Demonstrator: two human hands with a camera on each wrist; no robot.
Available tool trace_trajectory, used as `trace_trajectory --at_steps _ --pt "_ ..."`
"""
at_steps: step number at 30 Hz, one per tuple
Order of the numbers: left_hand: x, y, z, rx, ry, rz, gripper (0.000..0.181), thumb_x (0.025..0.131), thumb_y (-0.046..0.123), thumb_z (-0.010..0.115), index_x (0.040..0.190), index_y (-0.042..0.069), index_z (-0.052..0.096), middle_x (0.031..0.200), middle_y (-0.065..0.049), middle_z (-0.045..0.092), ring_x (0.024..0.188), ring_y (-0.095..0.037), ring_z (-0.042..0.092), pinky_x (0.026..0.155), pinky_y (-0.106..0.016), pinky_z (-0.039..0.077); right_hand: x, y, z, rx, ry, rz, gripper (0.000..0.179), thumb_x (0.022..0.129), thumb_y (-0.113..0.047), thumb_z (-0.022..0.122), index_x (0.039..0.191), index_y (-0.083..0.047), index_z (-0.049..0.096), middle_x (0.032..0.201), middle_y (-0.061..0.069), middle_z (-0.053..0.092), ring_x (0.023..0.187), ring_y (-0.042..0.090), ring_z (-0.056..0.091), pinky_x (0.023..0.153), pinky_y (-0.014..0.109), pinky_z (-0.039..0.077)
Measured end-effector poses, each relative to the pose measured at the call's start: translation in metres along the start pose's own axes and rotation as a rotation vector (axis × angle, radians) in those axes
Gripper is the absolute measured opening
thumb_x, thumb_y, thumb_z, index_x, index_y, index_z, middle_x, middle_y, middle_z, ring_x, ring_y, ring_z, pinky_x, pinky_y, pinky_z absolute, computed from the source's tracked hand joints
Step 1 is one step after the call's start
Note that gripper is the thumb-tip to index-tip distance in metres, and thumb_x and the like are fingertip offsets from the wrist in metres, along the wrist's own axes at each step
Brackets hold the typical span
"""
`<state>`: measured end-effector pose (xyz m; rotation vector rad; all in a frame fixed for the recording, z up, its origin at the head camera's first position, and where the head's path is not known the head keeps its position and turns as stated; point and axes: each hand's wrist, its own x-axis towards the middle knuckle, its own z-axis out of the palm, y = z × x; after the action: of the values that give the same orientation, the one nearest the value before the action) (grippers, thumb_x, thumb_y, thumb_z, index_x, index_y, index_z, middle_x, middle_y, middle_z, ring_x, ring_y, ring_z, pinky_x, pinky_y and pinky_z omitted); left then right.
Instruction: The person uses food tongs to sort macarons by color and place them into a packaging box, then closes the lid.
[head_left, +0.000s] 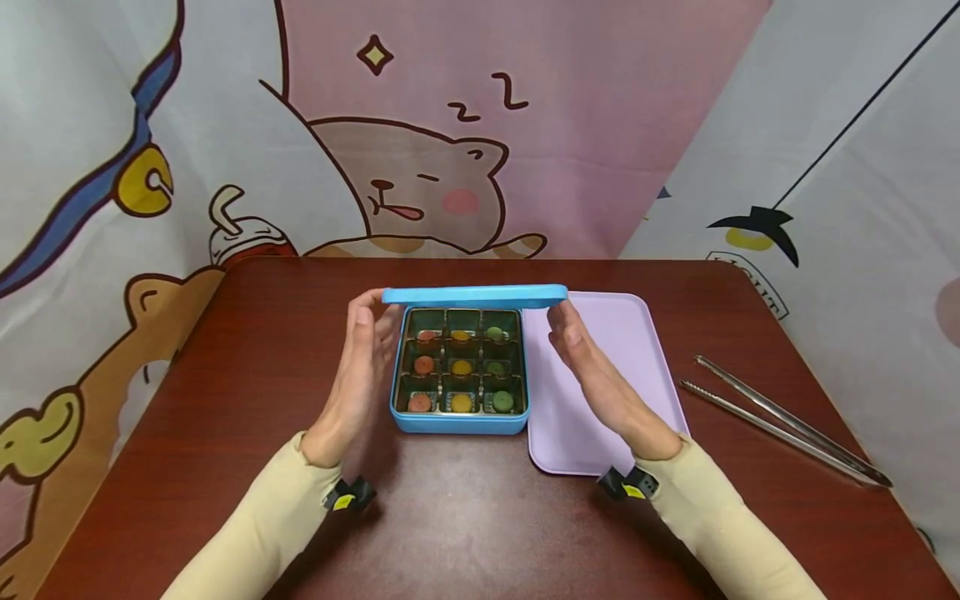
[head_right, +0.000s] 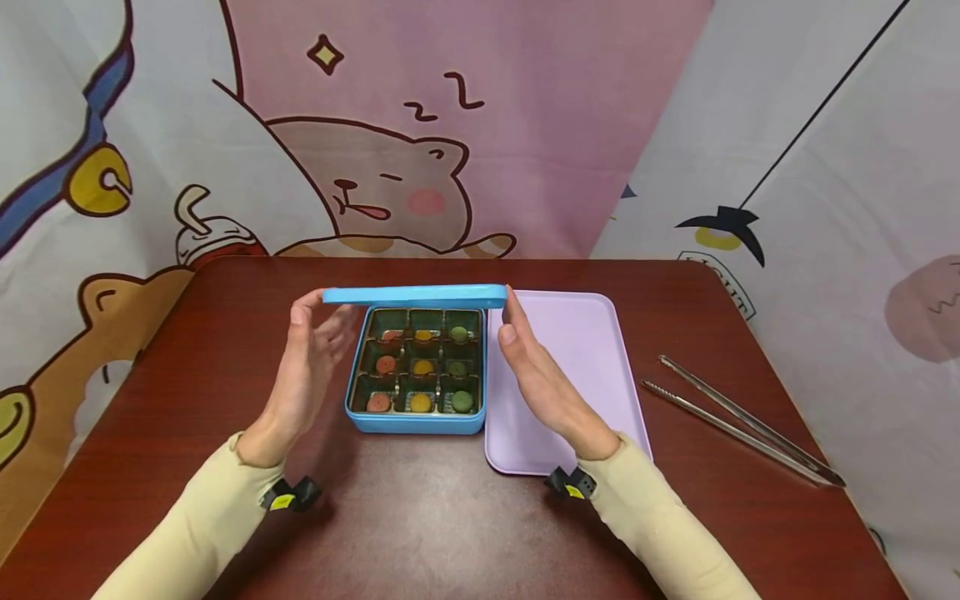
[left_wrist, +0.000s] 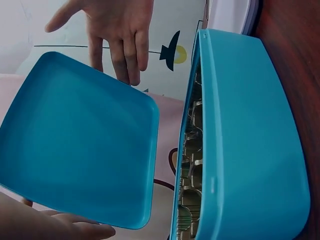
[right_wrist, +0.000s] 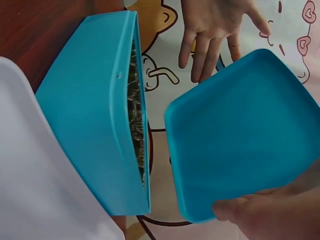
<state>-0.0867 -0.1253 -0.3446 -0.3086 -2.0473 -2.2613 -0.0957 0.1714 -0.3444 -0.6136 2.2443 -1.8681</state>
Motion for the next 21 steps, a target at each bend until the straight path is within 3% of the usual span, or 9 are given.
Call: trace_trajectory --at_steps 5,9,14,18,21 --pt "-0.001 -0.005 -0.001 0.061 0.029 -0.018 0.051 0.109 0.053 0.038 0.137 0.011 0.034 0.147 -0.008 0.048 0.143 -0.021 0.044 0.122 -0.051 0.023 0.000 0.004 0.000 -0.058 -0.009 0.016 0.093 0.102 -0.073 0.024 0.167 -0.010 0.003 0.172 0.014 0.009 0.158 0.033 0.011 0.125 0.055 0.011" --pt "-0.003 -0.010 -0.007 0.129 0.018 -0.059 0.049 0.109 0.045 0.046 0.143 0.012 0.033 0.157 -0.003 0.041 0.143 -0.017 0.041 0.119 -0.048 0.025 -0.001 0.008 -0.002 -0.159 -0.031 0.062 0.088 0.104 -0.070 0.025 0.168 -0.012 0.006 0.171 0.016 0.013 0.157 0.036 0.014 0.123 0.060 0.013" --pt "-0.003 -0.016 -0.021 0.206 -0.087 -0.089 0.068 0.108 0.044 0.048 0.166 0.020 0.020 0.167 0.006 0.030 0.151 -0.015 0.032 0.123 -0.048 0.023 -0.004 0.014 -0.008 -0.261 -0.106 0.106 0.081 0.107 -0.063 0.033 0.169 -0.018 0.005 0.173 0.012 0.011 0.157 0.035 0.016 0.122 0.060 0.020" --pt "-0.004 -0.022 -0.037 0.283 -0.182 -0.120 0.069 0.105 0.050 0.055 0.165 0.032 0.026 0.166 0.008 0.032 0.150 -0.018 0.035 0.120 -0.053 0.029 -0.004 0.018 -0.015 -0.265 -0.179 0.093 0.085 0.107 -0.055 0.046 0.168 -0.010 0.007 0.173 0.011 0.012 0.155 0.034 0.023 0.119 0.053 0.029" --pt "-0.004 -0.028 -0.046 0.294 -0.253 -0.157 0.076 0.101 0.047 0.065 0.164 0.034 0.026 0.166 0.003 0.033 0.146 -0.024 0.043 0.115 -0.054 0.036 -0.004 0.020 -0.019 -0.279 -0.220 0.098 0.090 0.105 -0.051 0.057 0.166 -0.005 0.009 0.173 0.011 0.011 0.154 0.034 0.026 0.118 0.050 0.031"
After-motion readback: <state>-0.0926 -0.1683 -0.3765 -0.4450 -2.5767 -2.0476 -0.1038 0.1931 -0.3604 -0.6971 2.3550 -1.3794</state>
